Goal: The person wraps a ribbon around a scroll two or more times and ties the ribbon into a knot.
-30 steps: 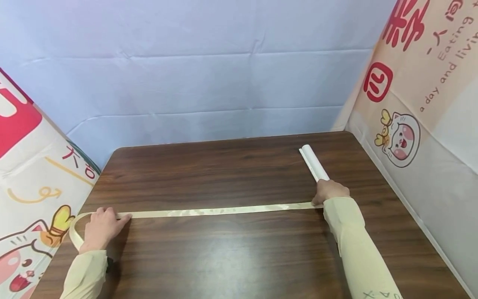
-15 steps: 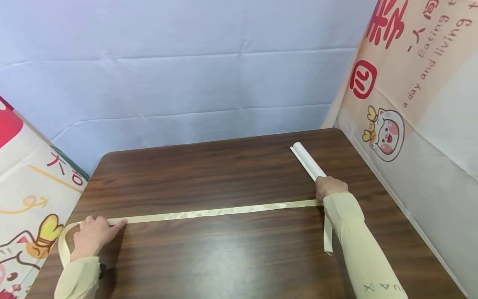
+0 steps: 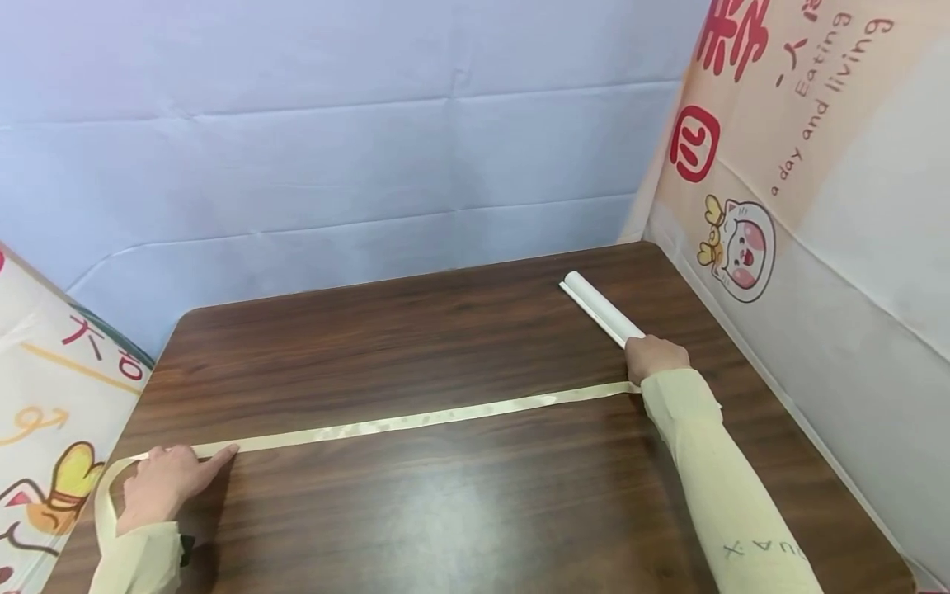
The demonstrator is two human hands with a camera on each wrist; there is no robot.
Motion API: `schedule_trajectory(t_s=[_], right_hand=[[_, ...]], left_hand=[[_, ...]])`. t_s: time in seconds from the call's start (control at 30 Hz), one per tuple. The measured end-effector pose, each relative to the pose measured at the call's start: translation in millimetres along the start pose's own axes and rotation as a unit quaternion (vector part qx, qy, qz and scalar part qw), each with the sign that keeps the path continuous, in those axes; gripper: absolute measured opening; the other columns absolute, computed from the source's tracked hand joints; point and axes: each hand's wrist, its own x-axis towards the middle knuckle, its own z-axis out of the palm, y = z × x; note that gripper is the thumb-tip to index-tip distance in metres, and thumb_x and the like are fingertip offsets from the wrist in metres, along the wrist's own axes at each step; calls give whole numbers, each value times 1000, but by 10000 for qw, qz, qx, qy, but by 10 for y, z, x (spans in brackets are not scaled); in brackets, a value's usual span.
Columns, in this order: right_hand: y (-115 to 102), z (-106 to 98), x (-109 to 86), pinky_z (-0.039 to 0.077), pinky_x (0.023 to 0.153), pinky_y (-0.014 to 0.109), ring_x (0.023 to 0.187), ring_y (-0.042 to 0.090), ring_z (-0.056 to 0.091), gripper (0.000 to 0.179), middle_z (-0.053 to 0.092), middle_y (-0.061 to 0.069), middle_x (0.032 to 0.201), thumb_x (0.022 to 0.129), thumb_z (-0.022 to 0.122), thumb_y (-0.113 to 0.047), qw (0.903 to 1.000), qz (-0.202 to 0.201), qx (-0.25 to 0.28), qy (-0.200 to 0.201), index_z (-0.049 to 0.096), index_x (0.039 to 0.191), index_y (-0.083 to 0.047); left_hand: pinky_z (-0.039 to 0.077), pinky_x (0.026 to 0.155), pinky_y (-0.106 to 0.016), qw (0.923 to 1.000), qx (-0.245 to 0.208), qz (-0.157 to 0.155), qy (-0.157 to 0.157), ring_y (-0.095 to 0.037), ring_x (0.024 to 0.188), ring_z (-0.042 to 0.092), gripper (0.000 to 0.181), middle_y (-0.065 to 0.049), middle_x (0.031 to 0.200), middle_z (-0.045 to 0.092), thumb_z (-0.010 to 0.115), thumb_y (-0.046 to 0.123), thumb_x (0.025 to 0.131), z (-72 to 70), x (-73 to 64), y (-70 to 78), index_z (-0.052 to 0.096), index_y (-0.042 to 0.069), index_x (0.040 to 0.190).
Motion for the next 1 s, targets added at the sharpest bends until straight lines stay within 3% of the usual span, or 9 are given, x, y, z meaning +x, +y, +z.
schedule_trajectory(t_s=[0.17,0.33,0.73,1.0], right_hand=[[11,12,44,43,48,45,57,28,52,3,59,15,66,78,60,0,9993,-53,-259,274,60,75,2],[52,17,79,43,47,46,57,29,54,3,59,15,66,78,60,0,9986,-125,-380,358,60,76,2],[262,6,39,42,47,45,57,28,53,9,59,13,66,74,67,-4,9986,-18,-346,392,59,71,-3],[347,-3,35,41,45,42,56,26,51,9,57,10,64,76,64,-2,9989,28,-323,327,59,69,-5]], left_hand=[[37,83,-69,10000,-5,56,-61,-63,107,41,103,-48,115,39,34,78,85,-19,-12,-48,55,-20,112],[36,83,-69,9999,-80,10,-109,-63,108,39,102,-49,112,39,34,79,85,-15,-17,-92,58,-18,107],[20,92,-76,9986,-134,-357,-366,-73,117,17,121,-58,128,18,33,89,76,13,20,-27,45,-24,119],[20,94,-77,9981,-36,-409,-470,-74,119,15,130,-59,130,13,33,91,73,23,59,-16,35,-27,127]])
